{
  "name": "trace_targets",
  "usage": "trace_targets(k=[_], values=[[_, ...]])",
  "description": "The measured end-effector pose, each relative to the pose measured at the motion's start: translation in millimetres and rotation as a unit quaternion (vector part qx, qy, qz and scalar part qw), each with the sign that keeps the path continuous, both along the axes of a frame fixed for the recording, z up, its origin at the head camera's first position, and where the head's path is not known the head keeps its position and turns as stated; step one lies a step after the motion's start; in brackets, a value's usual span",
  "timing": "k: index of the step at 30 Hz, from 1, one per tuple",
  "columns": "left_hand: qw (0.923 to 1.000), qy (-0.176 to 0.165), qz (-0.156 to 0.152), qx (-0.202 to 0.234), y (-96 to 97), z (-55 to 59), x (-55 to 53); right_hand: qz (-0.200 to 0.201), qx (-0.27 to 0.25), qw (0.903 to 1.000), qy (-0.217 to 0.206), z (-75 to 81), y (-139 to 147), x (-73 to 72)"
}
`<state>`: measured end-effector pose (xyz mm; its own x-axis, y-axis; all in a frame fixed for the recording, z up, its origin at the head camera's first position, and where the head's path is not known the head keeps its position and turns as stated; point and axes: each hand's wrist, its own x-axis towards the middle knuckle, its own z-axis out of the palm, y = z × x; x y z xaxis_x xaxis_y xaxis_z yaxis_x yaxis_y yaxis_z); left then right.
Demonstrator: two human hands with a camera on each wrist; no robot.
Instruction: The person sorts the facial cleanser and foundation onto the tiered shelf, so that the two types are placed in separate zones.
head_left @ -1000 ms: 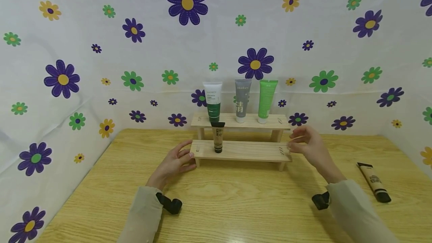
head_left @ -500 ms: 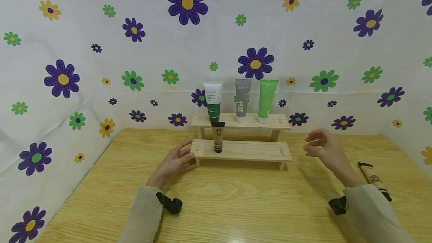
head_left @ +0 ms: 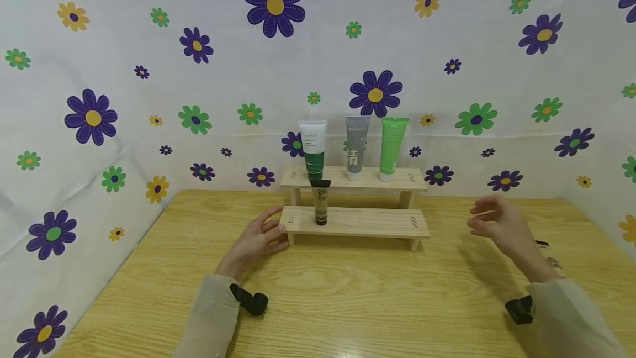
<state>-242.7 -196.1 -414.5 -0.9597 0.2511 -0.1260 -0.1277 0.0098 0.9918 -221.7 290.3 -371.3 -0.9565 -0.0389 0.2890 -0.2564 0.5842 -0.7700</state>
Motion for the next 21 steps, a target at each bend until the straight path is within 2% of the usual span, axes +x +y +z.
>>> trace_targets(k=[21], values=[[1.0000,0.005,-0.007,-0.003,-0.6,-1.0,-0.9,-0.035,0.033,0.9988,-0.012,-3.0,49.0,13.8]])
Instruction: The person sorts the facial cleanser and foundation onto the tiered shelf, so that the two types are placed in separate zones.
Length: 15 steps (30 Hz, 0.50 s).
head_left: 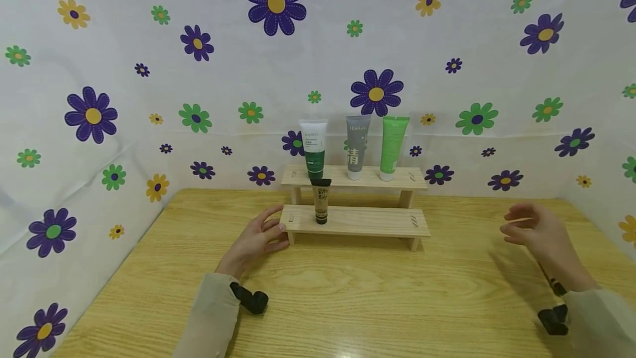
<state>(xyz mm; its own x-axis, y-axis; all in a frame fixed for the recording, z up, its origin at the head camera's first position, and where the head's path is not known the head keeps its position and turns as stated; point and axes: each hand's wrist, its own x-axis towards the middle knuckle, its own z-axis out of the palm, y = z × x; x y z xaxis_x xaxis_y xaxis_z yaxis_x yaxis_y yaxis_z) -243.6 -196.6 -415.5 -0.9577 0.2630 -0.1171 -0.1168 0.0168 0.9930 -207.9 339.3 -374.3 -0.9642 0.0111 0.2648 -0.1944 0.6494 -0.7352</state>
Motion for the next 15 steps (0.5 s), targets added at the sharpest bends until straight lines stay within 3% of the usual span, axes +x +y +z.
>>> trace_targets(k=[15], values=[[1.0000,0.001,-0.006,0.003,-0.2,0.1,-0.3,-0.049,0.042,0.9975,-0.028,-2.5,29.5,9.1]])
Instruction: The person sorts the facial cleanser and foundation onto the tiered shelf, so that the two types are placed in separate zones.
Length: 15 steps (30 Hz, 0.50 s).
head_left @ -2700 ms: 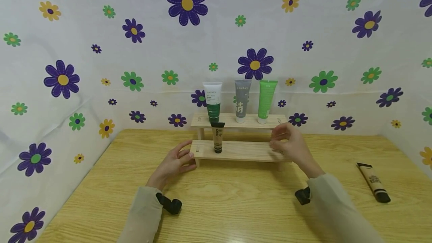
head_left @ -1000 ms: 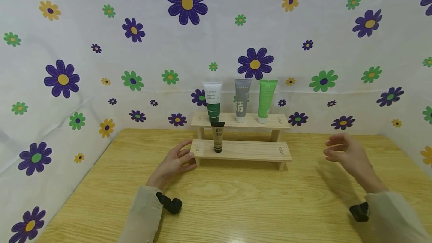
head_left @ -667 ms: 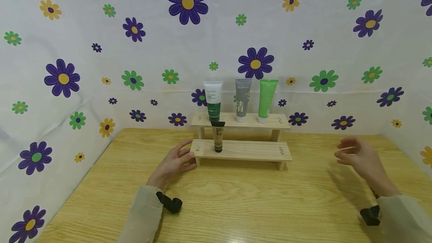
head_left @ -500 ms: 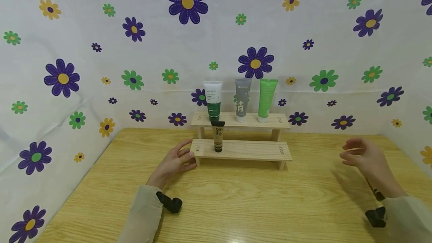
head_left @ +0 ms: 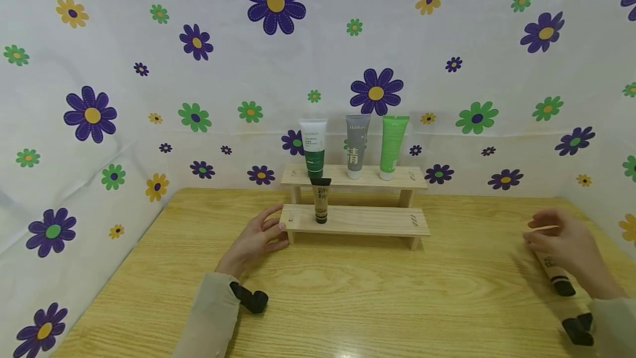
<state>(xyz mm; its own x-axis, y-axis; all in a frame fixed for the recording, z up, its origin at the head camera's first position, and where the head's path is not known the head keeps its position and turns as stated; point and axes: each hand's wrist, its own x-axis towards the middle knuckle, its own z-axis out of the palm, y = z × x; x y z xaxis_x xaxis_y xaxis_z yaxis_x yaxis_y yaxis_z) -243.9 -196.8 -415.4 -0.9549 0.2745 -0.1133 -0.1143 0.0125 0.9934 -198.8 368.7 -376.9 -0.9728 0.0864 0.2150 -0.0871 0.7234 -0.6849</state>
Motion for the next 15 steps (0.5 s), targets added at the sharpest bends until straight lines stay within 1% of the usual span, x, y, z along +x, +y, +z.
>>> trace_targets(k=[2,4,8,11,15], values=[[1.0000,0.000,0.001,0.000,-0.3,0.0,0.0,-0.009,0.020,0.9997,0.000,0.6,4.8,1.6],[1.0000,-0.001,0.001,0.000,-0.2,-0.2,0.1,-0.016,0.029,0.9994,-0.002,1.1,9.2,2.7],[1.0000,-0.004,0.005,-0.001,0.3,0.4,0.6,-0.027,0.027,0.9992,-0.008,0.5,15.3,4.5],[1.0000,-0.003,0.006,-0.003,0.3,1.3,0.9,-0.039,0.036,0.9986,-0.002,-0.9,18.0,6.0],[1.0000,-0.001,0.004,-0.003,0.1,1.9,1.4,-0.041,0.034,0.9986,-0.002,-1.4,21.8,8.4]])
